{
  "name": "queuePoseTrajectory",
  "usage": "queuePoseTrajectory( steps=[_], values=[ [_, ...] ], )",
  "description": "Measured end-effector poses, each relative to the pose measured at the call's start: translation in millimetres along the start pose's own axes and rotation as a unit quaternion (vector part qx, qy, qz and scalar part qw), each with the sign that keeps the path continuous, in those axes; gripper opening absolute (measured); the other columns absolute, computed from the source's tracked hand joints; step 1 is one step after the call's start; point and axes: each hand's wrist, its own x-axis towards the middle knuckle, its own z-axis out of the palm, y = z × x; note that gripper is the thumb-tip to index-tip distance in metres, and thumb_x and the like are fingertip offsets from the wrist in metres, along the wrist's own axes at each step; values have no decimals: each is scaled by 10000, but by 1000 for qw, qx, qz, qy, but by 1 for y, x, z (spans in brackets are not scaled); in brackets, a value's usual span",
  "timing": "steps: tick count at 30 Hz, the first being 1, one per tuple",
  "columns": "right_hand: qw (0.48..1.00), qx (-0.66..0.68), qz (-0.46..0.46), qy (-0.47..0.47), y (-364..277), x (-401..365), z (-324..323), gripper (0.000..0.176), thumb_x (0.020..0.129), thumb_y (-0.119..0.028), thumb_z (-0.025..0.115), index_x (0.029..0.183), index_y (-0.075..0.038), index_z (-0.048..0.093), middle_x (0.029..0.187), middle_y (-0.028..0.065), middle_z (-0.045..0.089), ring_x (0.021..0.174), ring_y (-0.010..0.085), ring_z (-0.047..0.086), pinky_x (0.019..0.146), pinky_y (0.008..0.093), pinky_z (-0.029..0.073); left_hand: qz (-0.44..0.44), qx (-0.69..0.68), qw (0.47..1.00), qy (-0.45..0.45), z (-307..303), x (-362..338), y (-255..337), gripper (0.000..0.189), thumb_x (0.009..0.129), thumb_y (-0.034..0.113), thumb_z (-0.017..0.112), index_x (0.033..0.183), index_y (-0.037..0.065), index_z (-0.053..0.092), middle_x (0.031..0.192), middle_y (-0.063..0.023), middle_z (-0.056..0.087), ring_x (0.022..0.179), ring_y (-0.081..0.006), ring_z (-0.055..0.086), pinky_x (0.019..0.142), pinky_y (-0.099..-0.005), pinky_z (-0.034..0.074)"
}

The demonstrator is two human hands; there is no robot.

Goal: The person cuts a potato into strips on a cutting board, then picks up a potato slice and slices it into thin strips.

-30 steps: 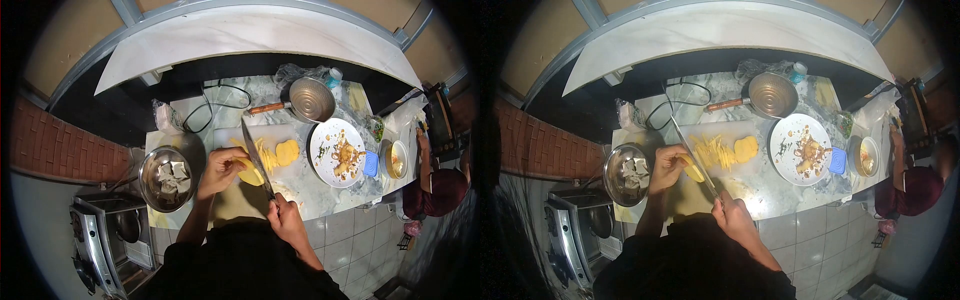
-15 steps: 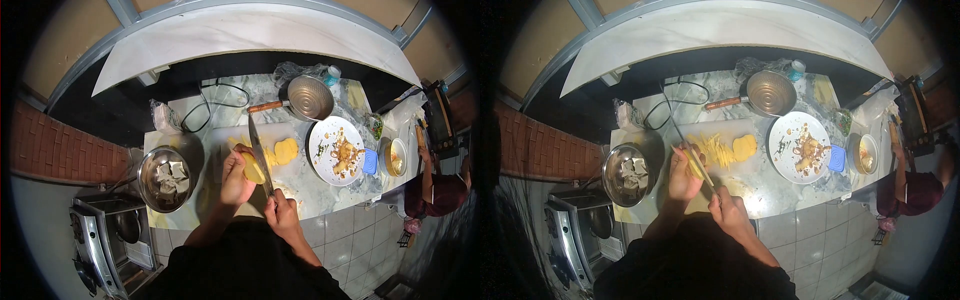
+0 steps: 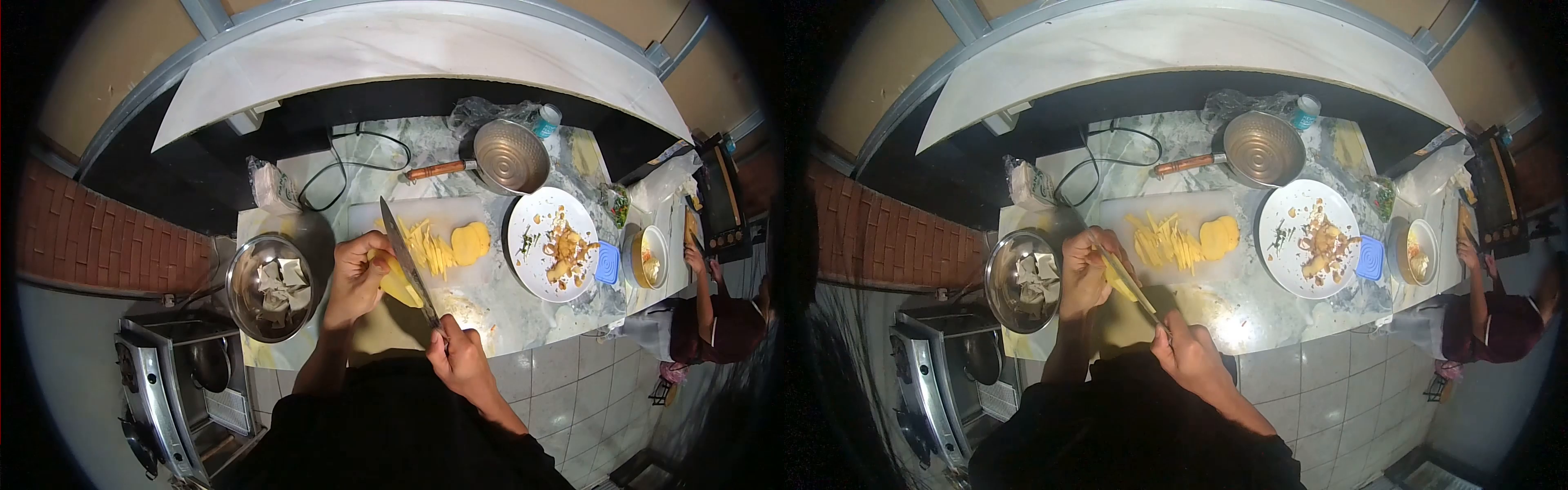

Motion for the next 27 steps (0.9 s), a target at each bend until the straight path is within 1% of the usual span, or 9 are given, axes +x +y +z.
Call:
queuePoseTrajectory(
  steps=[1,4,8,11,14,16,19,25,27],
  values=[
    [1000,-7,-2,8,-2,1,0,115,870,-89,536,825,9,497,571,181,507,477,383,497,450,412,368,-1,-1,1000,0,-1,-1,-2,292,889,245,644,855,-33,562,771,-9,586,687,-40,491,610,-191,395],
    [1000,-10,10,5,-10,6,-6,119,872,-89,535,825,11,493,569,181,502,479,384,498,452,413,370,3,118,993,-31,-7,-5,-8,262,889,205,633,840,-45,573,809,-39,621,733,-71,531,645,-209,418],
    [1000,0,16,5,-5,6,0,126,878,-88,522,826,19,484,555,186,482,476,393,484,454,416,358,17,117,993,-20,-5,-1,-6,256,895,205,624,844,-40,575,808,-41,620,734,-71,528,647,-212,417],
    [1000,3,-3,15,5,-1,9,132,886,-88,508,822,23,476,546,190,470,478,404,476,453,425,344,20,64,998,16,-9,0,-2,266,899,223,620,847,-35,582,820,-41,619,735,-73,525,655,-211,415],
    [999,18,39,3,-2,4,5,129,887,-85,501,817,20,476,561,185,478,496,403,483,470,425,349,6,82,996,21,3,-5,3,231,905,192,603,855,-33,591,828,-36,611,732,-71,521,657,-209,412],
    [999,7,33,6,-5,9,0,131,887,-84,500,813,22,475,564,185,479,498,403,483,473,424,349,26,181,983,-15,8,-6,2,191,905,152,586,864,-34,596,827,-30,609,737,-70,519,661,-205,410],
    [1000,10,22,3,-1,9,4,137,889,-85,496,810,25,475,562,185,475,493,401,479,472,422,349,23,142,989,23,5,-3,-2,144,897,105,573,872,-35,599,822,-32,616,749,-69,521,671,-203,410],
    [999,23,20,17,3,8,8,161,900,-91,488,810,41,475,534,180,455,457,372,480,447,393,348,8,151,988,16,8,-4,5,79,885,33,558,880,-34,598,818,-34,622,747,-67,524,670,-198,409],
    [999,33,22,15,0,15,4,167,904,-92,485,807,45,475,531,173,454,448,355,483,445,376,351,-5,255,967,-28,17,-5,14,36,867,-5,578,886,-30,597,825,-35,626,750,-65,536,679,-194,426]
  ],
)
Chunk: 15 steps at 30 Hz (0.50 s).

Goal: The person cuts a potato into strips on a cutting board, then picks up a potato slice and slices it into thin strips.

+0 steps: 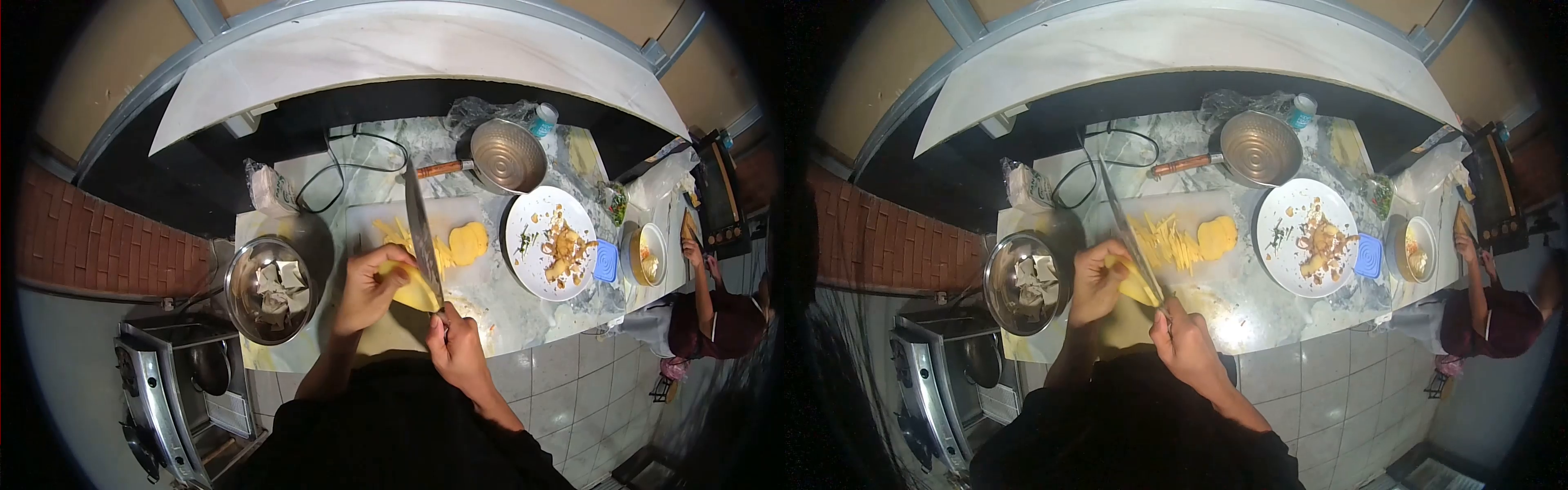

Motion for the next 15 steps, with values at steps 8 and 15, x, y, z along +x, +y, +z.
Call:
queuePoseTrajectory(
  steps=[8,15],
  values=[
    [1000,-5,-24,16,7,-1,6,143,911,-94,498,833,20,461,549,210,483,505,415,521,449,435,380,5,-260,965,28,13,-3,-23,240,912,202,605,1007,-11,549,921,-54,620,797,-111,575,735,-246,468],
    [999,-5,-21,46,7,3,1,121,902,-68,481,820,21,477,542,125,513,437,270,529,444,332,385,-54,-475,878,36,38,-19,-29,249,983,202,453,1100,-9,510,1092,-100,589,1008,-194,586,914,-363,469]
  ],
)
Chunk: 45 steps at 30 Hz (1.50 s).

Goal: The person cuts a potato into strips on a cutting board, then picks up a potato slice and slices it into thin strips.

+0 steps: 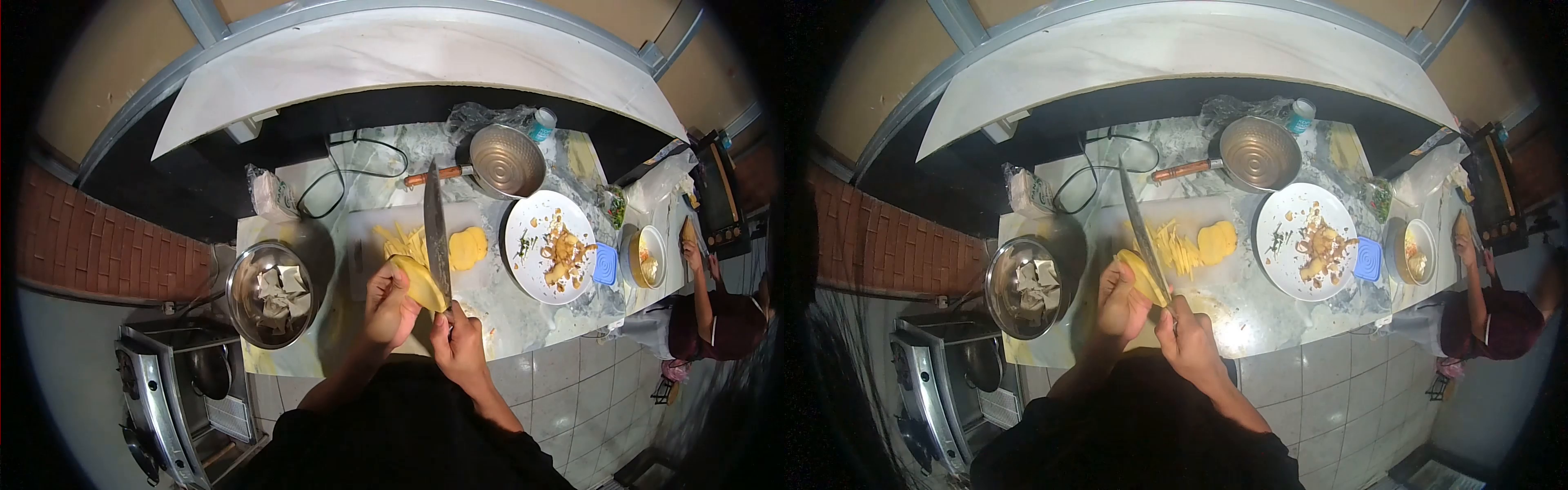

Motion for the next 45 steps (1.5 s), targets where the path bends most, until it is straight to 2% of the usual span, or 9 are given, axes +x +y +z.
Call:
queuePoseTrajectory(
  steps=[6,12,19,21,25,29,36,40,45],
  values=[
    [999,-1,-1,-43,10,-16,7,173,902,-70,484,775,29,422,538,166,443,438,361,471,428,363,338,39,71,995,50,4,13,25,232,980,191,460,1082,-12,506,1071,-88,586,974,-154,591,889,-311,478],
    [999,18,0,-38,3,-14,5,164,902,-66,476,776,29,430,540,163,450,446,359,482,434,373,345,62,136,988,-47,-5,10,27,234,972,213,485,1050,-8,496,980,-53,575,896,-99,572,826,-265,474],
    [998,0,-14,-58,5,-18,6,143,893,-79,493,799,26,470,547,157,477,452,358,492,440,392,360,73,153,985,18,17,12,41,188,967,196,500,963,9,484,901,-30,541,790,-60,518,724,-216,444],
    [998,-3,-23,-61,10,-22,6,120,898,-80,511,886,34,476,545,217,487,518,429,523,461,449,387,73,192,979,0,8,10,40,179,967,190,503,969,10,495,864,-16,537,734,-38,487,647,-190,409],
    [999,-9,-18,-44,-7,-10,-4,140,883,-100,521,818,22,499,567,160,496,504,359,506,506,388,368,30,241,970,-17,5,7,37,195,961,202,518,975,8,507,803,12,518,646,-5,407,546,-162,297],
    [997,-17,-11,-80,3,-15,-1,152,911,-117,503,864,24,471,560,218,500,527,427,530,466,449,393,38,207,978,3,4,10,38,194,960,195,519,989,4,509,812,9,524,658,-9,427,558,-161,323],
    [999,2,-22,-31,-6,-6,-4,149,881,-81,523,789,25,473,554,169,474,468,368,488,461,390,366,-11,222,974,-32,-5,6,32,194,971,196,494,1004,5,495,871,-6,526,778,-45,488,688,-205,414],
    [999,12,-14,-44,10,-10,6,143,886,-76,509,794,25,466,556,180,459,472,378,470,467,401,348,34,171,985,-15,-3,21,37,193,974,197,487,1006,7,495,882,-10,522,780,-45,496,698,-203,424],
    [999,-14,-25,-21,12,9,8,149,894,-78,497,799,31,464,552,183,446,462,374,460,464,401,339,0,217,975,-41,-22,25,30,198,980,211,473,989,14,492,869,-4,518,770,-41,490,699,-197,421]
  ],
)
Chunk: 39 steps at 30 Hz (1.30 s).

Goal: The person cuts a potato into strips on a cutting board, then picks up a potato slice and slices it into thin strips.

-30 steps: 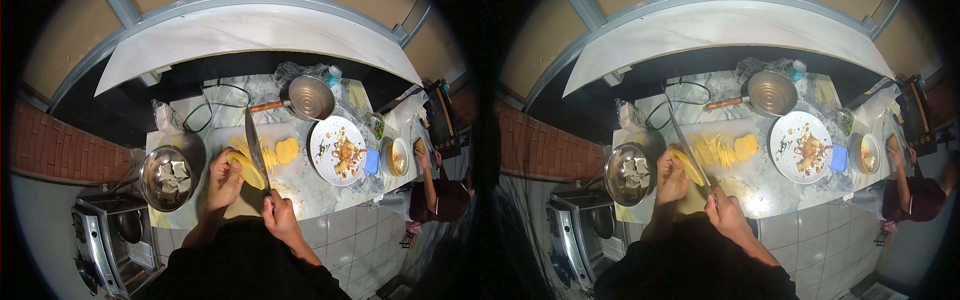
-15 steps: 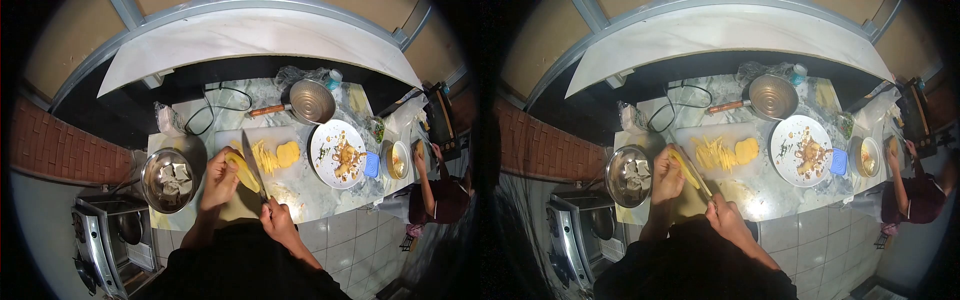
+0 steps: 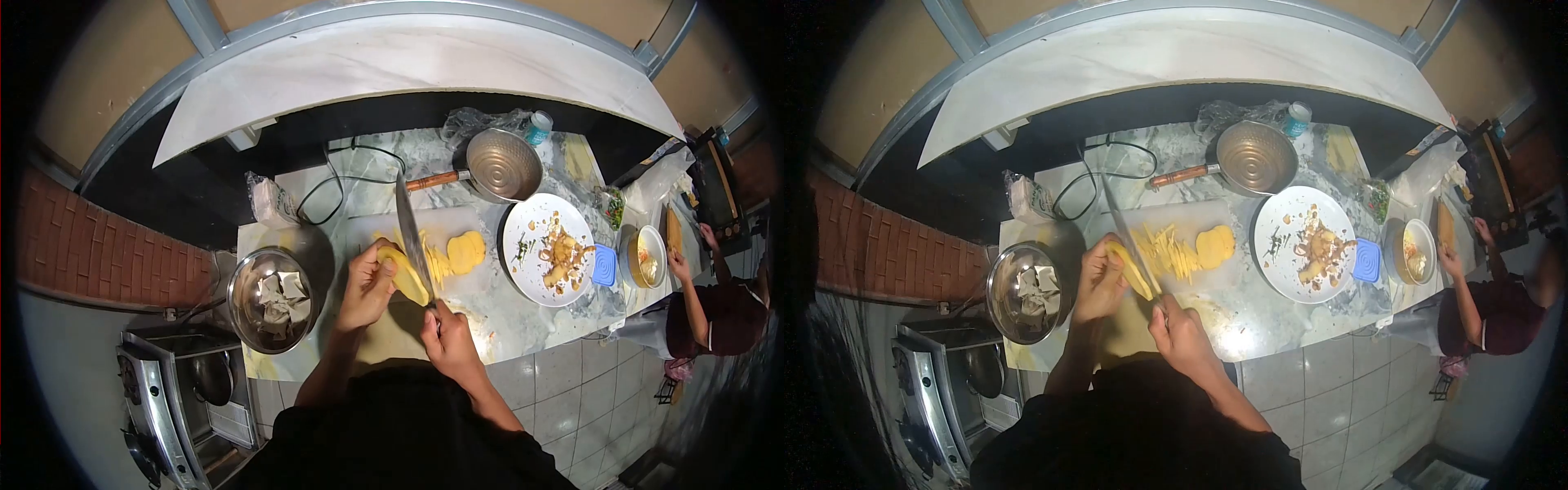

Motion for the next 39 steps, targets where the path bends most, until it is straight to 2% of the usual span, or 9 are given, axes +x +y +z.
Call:
queuePoseTrajectory(
  steps=[2,8,13,15,25,27,34,36,39],
  values=[
    [1000,-4,-18,17,4,9,3,153,899,-81,494,799,31,464,546,181,441,453,367,456,457,393,336,-13,10,1000,-23,-9,3,-11,202,982,215,469,988,15,492,861,-1,517,762,-40,485,693,-195,417],
    [999,26,-4,39,43,12,32,198,918,-91,489,766,31,454,514,175,408,398,303,438,419,364,301,2,-57,991,124,-9,26,-28,219,1000,233,420,994,27,493,842,-4,511,758,-62,504,741,-234,447],
    [999,-27,2,43,56,17,36,194,912,-90,497,770,36,455,526,210,445,439,372,497,425,398,336,-5,-167,969,179,-9,30,-44,242,1003,234,413,1008,22,530,912,-28,582,836,-94,575,814,-280,486],
    [996,-18,88,-6,54,16,35,161,921,-123,497,895,36,495,556,240,510,538,455,513,503,495,384,-13,-186,952,243,-10,34,-50,264,997,251,429,986,19,556,930,-34,606,843,-97,592,815,-287,498],
    [998,-14,54,12,39,24,22,146,899,-57,493,824,68,485,517,245,460,473,428,502,435,427,355,41,-61,981,182,-20,35,-47,256,986,199,472,902,-16,585,815,8,557,742,-43,506,682,-207,431],
    [999,-19,22,24,40,25,20,144,896,-54,499,830,73,491,539,247,466,486,425,507,440,424,357,35,105,975,191,-18,31,-47,250,980,190,487,890,-22,583,796,8,555,703,-37,480,670,-200,419],
    [999,-9,45,5,37,17,27,158,906,-75,491,830,64,485,550,237,474,504,434,509,456,439,363,40,-27,977,208,-13,34,-42,243,981,197,485,905,-12,585,777,10,569,687,-34,495,640,-205,421],
    [999,-9,47,9,39,15,28,148,902,-75,495,860,68,497,556,242,485,509,438,509,461,447,368,37,-20,984,173,-12,34,-41,257,986,233,470,958,-2,572,825,-5,592,728,-49,533,677,-230,457],
    [999,-14,39,19,36,18,29,140,901,-72,496,866,64,502,552,243,489,512,433,522,466,449,381,16,-98,970,221,2,34,-41,276,986,283,453,992,31,563,879,-9,608,767,-74,566,715,-265,492]
  ],
)
